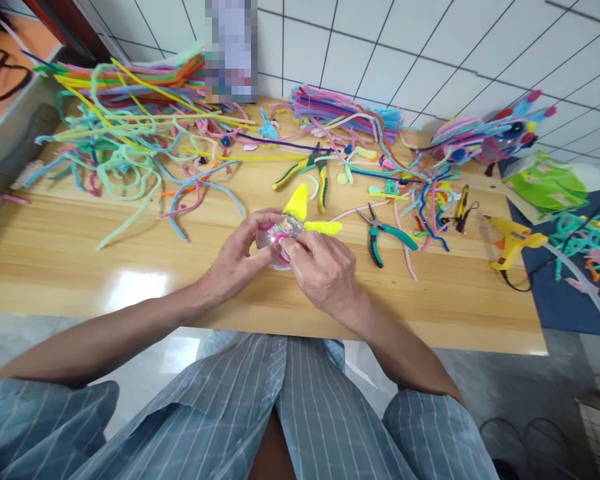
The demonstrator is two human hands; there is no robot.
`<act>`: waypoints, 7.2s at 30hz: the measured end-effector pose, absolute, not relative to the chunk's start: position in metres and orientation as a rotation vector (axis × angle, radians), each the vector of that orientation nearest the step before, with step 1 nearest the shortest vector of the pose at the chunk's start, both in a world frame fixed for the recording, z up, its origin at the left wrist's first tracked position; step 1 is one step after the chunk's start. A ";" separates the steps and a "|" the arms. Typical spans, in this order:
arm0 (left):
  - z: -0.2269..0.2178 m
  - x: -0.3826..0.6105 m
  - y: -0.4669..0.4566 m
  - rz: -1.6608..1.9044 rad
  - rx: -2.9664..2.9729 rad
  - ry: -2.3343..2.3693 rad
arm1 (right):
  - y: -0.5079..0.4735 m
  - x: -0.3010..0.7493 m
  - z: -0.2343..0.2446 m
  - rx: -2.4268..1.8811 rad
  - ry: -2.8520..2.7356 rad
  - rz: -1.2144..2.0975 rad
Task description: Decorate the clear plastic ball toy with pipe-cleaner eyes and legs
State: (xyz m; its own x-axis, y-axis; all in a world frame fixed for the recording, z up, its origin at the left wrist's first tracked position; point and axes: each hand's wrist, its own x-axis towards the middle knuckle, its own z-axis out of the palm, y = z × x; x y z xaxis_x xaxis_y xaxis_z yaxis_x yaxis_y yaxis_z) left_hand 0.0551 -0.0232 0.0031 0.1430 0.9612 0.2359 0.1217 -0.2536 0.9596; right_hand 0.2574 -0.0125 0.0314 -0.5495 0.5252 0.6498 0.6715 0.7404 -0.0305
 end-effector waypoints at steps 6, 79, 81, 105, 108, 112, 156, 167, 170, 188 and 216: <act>-0.002 0.058 -0.021 1.274 1.631 1.032 | -0.014 0.256 0.032 -0.916 -2.271 -0.318; 0.000 0.031 -0.007 1.344 2.128 1.077 | -0.004 0.249 -0.005 -0.941 -2.105 0.325; 0.003 0.030 -0.009 1.362 2.125 1.087 | 0.002 0.249 -0.006 -0.911 -2.100 0.323; 0.010 0.031 -0.021 1.314 2.082 1.259 | 0.020 0.262 0.009 -0.755 -2.175 0.441; 0.011 0.030 -0.020 1.305 2.123 1.245 | 0.019 0.262 0.009 -0.759 -2.180 0.426; 0.011 0.030 -0.021 1.266 2.147 1.249 | 0.018 0.262 0.007 -0.763 -2.177 0.437; 0.010 0.034 -0.027 1.264 2.233 1.262 | 0.006 0.257 -0.006 -0.724 -2.119 0.187; 0.008 0.035 -0.026 1.296 2.225 1.262 | 0.005 0.259 -0.009 -0.732 -2.148 0.164; 0.008 0.035 -0.026 1.286 2.241 1.260 | 0.005 0.258 -0.008 -0.726 -2.147 0.170; 0.006 0.038 -0.029 1.273 2.321 1.282 | -0.007 0.251 -0.015 -0.781 -2.087 0.081; 0.033 -0.001 0.003 1.124 2.231 1.104 | -0.002 0.249 -0.022 -0.786 -2.042 0.135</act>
State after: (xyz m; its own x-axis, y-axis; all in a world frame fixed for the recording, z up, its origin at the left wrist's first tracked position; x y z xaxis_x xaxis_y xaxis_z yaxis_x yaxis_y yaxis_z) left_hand -0.0007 0.0029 0.0329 0.3621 0.7969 0.4836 0.4686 -0.6041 0.6446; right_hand 0.2491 -0.0015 -0.0222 -0.3787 0.5785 0.7224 0.4787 0.7905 -0.3821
